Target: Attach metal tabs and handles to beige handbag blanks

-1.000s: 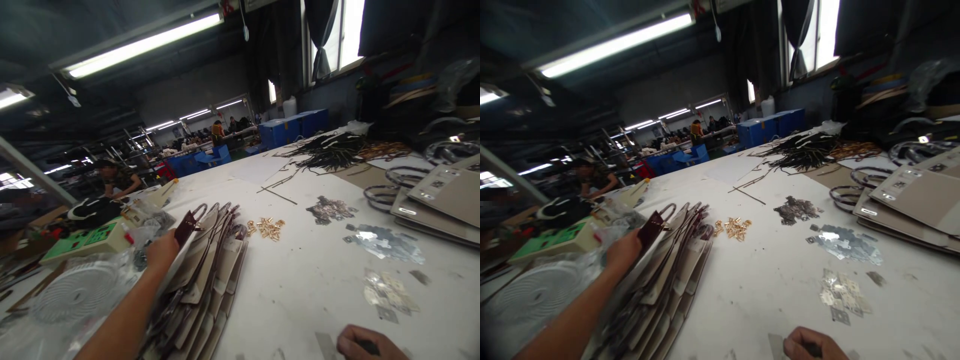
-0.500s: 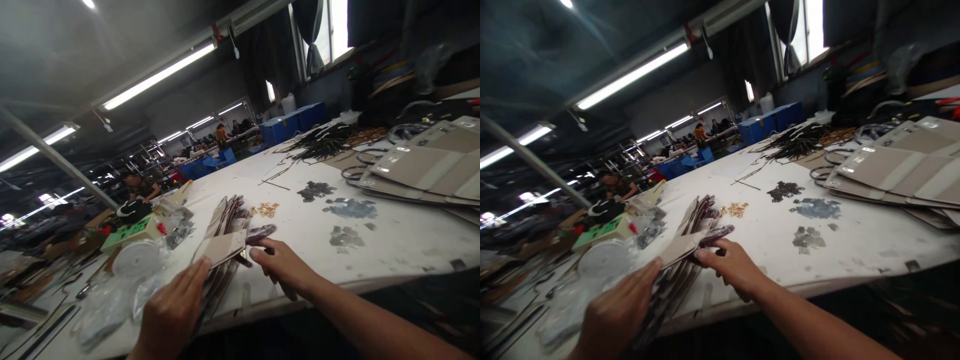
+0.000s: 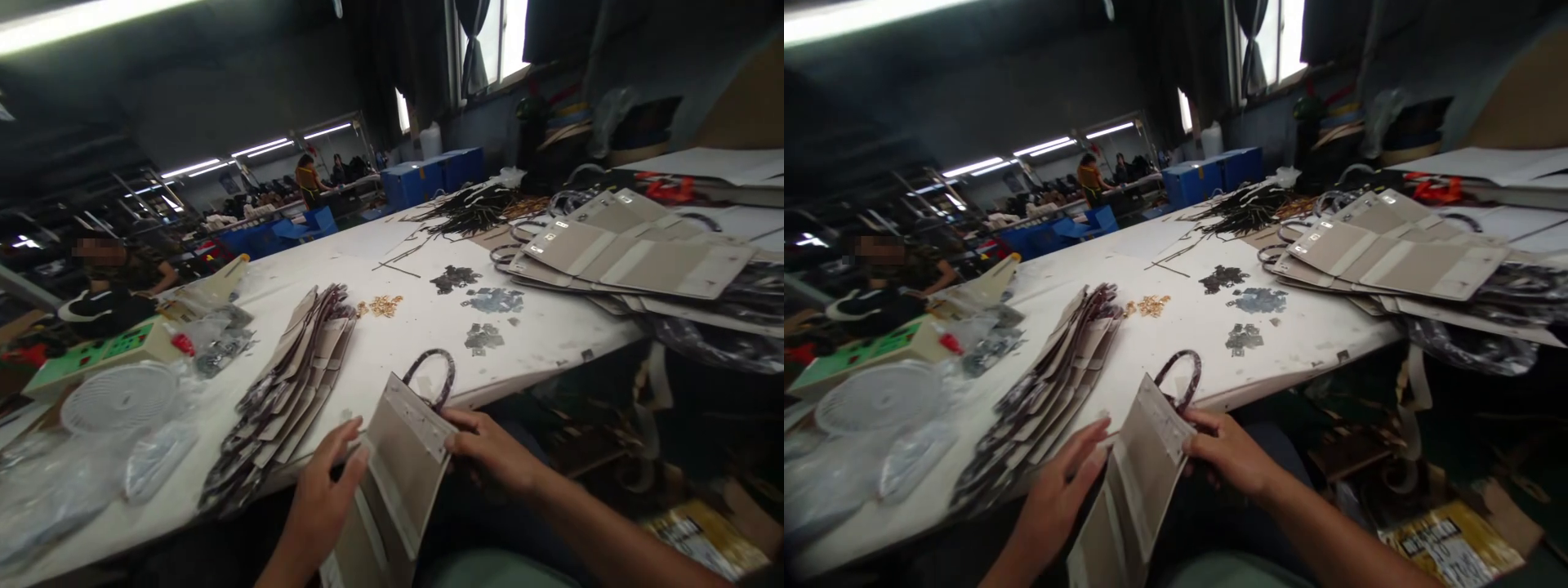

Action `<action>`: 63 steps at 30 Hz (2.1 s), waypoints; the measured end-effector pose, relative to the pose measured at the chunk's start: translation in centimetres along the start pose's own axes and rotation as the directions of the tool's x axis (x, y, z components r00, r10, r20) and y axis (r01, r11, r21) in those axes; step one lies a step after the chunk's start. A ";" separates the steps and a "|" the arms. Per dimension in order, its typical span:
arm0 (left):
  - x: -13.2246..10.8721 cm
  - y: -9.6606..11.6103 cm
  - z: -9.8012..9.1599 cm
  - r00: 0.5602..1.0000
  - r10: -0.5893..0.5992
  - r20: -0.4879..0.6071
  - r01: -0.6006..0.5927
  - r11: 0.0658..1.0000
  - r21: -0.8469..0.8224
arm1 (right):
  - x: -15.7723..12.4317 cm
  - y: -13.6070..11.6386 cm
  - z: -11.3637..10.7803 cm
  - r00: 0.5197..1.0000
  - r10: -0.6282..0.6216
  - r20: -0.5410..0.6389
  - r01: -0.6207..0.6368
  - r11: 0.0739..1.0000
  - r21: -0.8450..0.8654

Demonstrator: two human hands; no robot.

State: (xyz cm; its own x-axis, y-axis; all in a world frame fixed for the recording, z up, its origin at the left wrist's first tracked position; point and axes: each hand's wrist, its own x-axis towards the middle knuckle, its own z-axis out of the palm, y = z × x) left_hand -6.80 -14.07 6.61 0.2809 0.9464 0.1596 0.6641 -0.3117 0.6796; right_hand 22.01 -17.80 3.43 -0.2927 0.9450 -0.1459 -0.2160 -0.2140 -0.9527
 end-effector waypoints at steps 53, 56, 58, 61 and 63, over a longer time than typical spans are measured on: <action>10.8 -3.5 8.1 0.983 -0.140 -0.122 0.169 0.947 0.272 | 11.6 0.1 -1.6 0.988 -0.060 0.144 0.143 -0.021 -0.989; 6.8 -3.7 9.4 0.968 0.165 -0.189 -0.089 0.930 0.356 | 11.3 0.1 -1.7 0.989 -0.018 0.148 0.147 -0.062 -0.987; 4.7 -4.2 10.2 0.951 0.267 -0.157 -0.193 0.908 0.371 | 11.3 0.1 -1.6 0.988 0.002 0.156 0.156 -0.064 -0.986; 3.4 -5.1 11.0 0.949 0.281 -0.145 -0.214 0.908 0.361 | 11.5 0.1 -1.7 0.985 0.001 0.170 0.170 -0.051 -0.984; 3.5 -5.4 11.2 0.959 0.246 -0.142 -0.186 0.922 0.341 | 11.8 0.2 -1.8 0.984 0.002 0.177 0.176 -0.039 -0.984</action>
State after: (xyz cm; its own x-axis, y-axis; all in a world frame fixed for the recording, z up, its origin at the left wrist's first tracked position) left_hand -1.64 -10.03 -4.45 0.3341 0.8428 0.4218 0.7958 -0.4921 0.3529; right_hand 20.16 -6.28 1.04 -0.4529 0.8862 -0.0980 0.8730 0.4184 -0.2507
